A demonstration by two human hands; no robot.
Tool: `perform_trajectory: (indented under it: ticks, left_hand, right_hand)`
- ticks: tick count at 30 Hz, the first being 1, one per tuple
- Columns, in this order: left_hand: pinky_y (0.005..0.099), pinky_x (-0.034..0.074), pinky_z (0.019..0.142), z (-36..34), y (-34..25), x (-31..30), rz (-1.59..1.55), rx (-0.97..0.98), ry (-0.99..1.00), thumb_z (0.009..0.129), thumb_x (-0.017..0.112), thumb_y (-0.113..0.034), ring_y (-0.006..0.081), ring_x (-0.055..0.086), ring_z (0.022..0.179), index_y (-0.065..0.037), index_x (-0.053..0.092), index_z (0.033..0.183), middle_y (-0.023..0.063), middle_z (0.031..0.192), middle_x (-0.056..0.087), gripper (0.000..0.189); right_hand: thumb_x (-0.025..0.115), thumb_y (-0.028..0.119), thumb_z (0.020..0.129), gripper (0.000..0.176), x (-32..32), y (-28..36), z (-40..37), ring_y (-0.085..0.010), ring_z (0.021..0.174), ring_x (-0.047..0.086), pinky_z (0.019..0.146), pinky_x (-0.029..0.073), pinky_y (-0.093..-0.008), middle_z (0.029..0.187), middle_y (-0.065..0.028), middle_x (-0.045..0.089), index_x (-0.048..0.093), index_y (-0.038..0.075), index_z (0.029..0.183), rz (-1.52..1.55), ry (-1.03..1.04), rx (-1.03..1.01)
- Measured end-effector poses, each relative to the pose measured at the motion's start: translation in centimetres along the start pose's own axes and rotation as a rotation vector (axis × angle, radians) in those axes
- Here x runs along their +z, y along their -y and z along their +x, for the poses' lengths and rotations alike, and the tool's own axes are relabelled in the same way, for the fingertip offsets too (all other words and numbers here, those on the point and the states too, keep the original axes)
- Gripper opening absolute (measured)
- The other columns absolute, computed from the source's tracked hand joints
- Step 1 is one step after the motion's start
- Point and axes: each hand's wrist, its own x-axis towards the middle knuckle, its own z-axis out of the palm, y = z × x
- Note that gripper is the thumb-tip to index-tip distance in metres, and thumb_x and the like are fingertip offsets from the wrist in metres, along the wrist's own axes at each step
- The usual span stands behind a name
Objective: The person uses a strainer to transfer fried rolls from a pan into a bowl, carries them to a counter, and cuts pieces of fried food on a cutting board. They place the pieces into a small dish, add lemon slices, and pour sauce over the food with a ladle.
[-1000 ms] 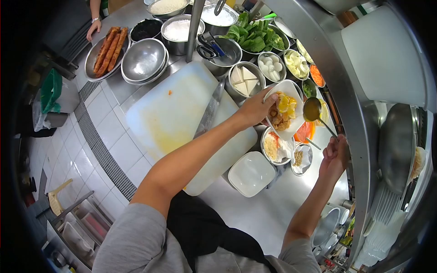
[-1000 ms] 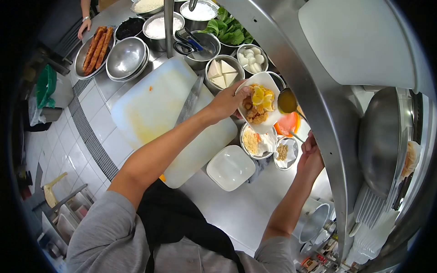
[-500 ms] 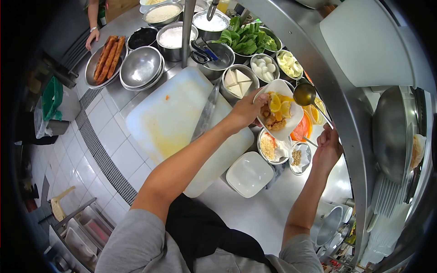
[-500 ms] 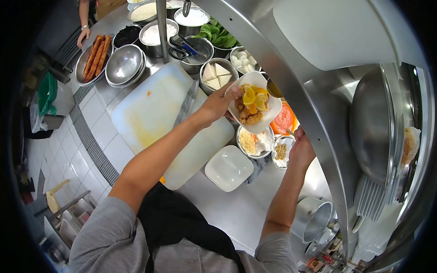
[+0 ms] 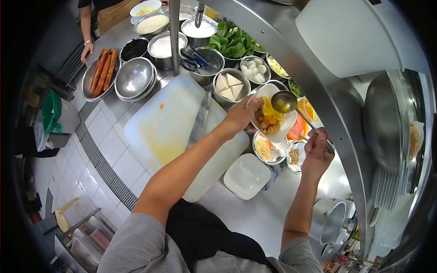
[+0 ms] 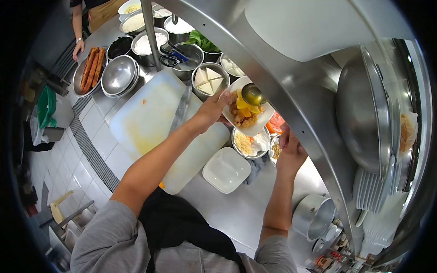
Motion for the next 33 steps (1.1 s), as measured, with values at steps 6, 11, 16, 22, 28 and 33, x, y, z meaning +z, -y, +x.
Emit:
perform_trajectory:
  ticks: [6, 11, 16, 22, 28, 33]
  left_hand:
    - [0.033, 0.06, 0.071, -0.6, 0.2, 0.0, 0.021, 0.034, 0.012, 0.101, 0.039, -0.056, 0.0199, 0.067, 0.092, -0.013, 0.032, 0.151, 0.012, 0.124, 0.059, 0.066]
    - [0.0288, 0.061, 0.064, -0.3, 0.9, -0.2, 0.036, 0.056, 0.007, 0.102, 0.041, -0.051, 0.0163, 0.067, 0.089, -0.012, 0.037, 0.149, 0.0114, 0.119, 0.062, 0.061]
    - [0.029, 0.061, 0.064, 0.8, 2.3, 0.0, -0.043, 0.081, -0.033, 0.102, 0.042, -0.049, 0.0168, 0.068, 0.088, -0.013, 0.035, 0.15, 0.0122, 0.12, 0.061, 0.06]
    - [0.029, 0.06, 0.062, 2.2, 3.3, 0.9, -0.067, 0.103, -0.069, 0.102, 0.044, -0.049, 0.0172, 0.067, 0.087, -0.014, 0.035, 0.15, 0.0136, 0.12, 0.061, 0.061]
    - [0.0294, 0.06, 0.067, 3.1, 2.8, 2.0, -0.125, 0.072, -0.037, 0.102, 0.045, -0.048, 0.0166, 0.065, 0.092, -0.014, 0.033, 0.15, 0.0123, 0.124, 0.057, 0.06]
    - [0.0305, 0.061, 0.069, 2.5, 2.8, 1.9, -0.147, 0.081, -0.039, 0.102, 0.044, -0.047, 0.019, 0.064, 0.1, -0.015, 0.032, 0.151, 0.0125, 0.127, 0.056, 0.06]
  right_hand:
    - [0.055, 0.022, 0.101, 0.026, 1.1, 0.1, -0.1, -0.0052, 0.055, 0.041, 0.047, 0.029, -0.0208, 0.089, -0.0107, 0.064, 0.061, -0.002, 0.106, -0.051, 0.027, -0.227]
    - [0.054, 0.021, 0.102, 0.025, 0.9, -1.1, -1.3, -0.0054, 0.056, 0.042, 0.051, 0.032, -0.0202, 0.092, -0.0099, 0.065, 0.062, -0.003, 0.106, -0.116, 0.051, -0.216]
    - [0.054, 0.02, 0.101, 0.024, 1.5, -1.5, -1.9, -0.0049, 0.057, 0.043, 0.053, 0.034, -0.0203, 0.084, -0.0078, 0.064, 0.062, -0.002, 0.105, -0.255, 0.049, -0.189]
    - [0.055, 0.017, 0.099, 0.02, 0.3, -2.1, 0.1, -0.0062, 0.055, 0.042, 0.047, 0.031, -0.0223, 0.078, -0.0055, 0.061, 0.063, -0.001, 0.099, 0.0, -0.136, 0.088]
    - [0.054, 0.01, 0.096, 0.017, -6.5, -7.7, 5.3, -0.0074, 0.053, 0.041, 0.046, 0.031, -0.0232, 0.076, -0.0049, 0.06, 0.063, 0.002, 0.107, 0.408, -0.251, 0.24]
    - [0.054, 0.012, 0.095, 0.017, -12.9, -11.4, 11.4, -0.0075, 0.051, 0.041, 0.045, 0.031, -0.0234, 0.076, -0.0052, 0.061, 0.063, 0.003, 0.107, 0.399, -0.365, 0.289]
